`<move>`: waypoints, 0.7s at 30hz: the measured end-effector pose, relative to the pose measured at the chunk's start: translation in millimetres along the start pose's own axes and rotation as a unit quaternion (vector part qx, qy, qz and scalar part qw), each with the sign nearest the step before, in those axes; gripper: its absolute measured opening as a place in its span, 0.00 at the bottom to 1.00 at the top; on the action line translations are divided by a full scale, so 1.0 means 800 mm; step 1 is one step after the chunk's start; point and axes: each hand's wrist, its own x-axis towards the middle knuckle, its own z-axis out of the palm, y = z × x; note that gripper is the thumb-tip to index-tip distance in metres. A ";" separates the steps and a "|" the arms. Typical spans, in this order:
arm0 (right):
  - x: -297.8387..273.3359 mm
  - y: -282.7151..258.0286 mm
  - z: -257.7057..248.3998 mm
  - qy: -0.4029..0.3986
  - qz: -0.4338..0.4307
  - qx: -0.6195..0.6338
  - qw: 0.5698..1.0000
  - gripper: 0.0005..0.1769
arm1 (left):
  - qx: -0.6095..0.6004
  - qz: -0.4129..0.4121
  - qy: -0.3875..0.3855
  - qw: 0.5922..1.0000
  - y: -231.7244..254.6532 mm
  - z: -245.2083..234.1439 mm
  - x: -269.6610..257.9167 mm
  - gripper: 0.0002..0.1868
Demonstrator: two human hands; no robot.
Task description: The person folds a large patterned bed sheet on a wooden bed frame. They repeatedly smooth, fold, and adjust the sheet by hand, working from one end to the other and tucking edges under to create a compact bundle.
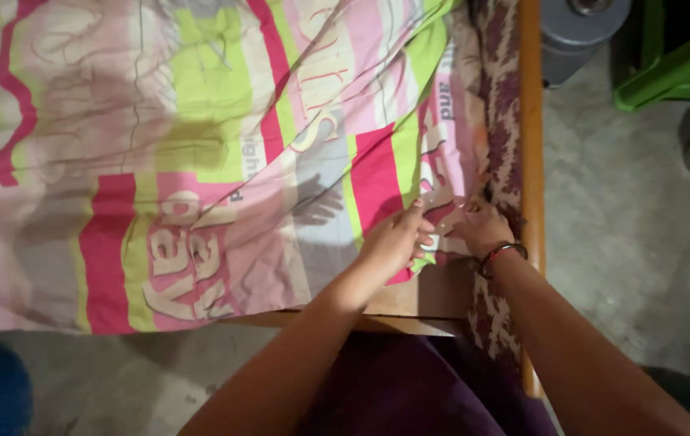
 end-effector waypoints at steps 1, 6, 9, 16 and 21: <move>0.006 0.005 0.008 0.005 -0.011 0.006 1.000 0.34 | 0.012 0.007 0.004 1.000 -0.004 0.000 0.001 0.35; 0.044 0.036 0.049 0.015 0.011 -0.002 1.000 0.53 | -0.056 0.009 0.024 0.998 -0.040 0.002 0.014 0.33; 0.054 0.035 0.067 -0.005 0.068 -0.051 0.996 0.55 | -0.099 0.017 0.045 0.994 -0.058 0.002 0.023 0.32; 0.078 0.065 0.096 -0.018 0.037 -0.265 0.963 0.46 | -0.135 0.018 0.058 0.989 -0.069 0.007 0.020 0.31; 0.080 0.090 0.106 -0.005 -0.024 -0.367 0.930 0.37 | -0.092 0.002 0.065 0.994 -0.075 0.001 0.008 0.34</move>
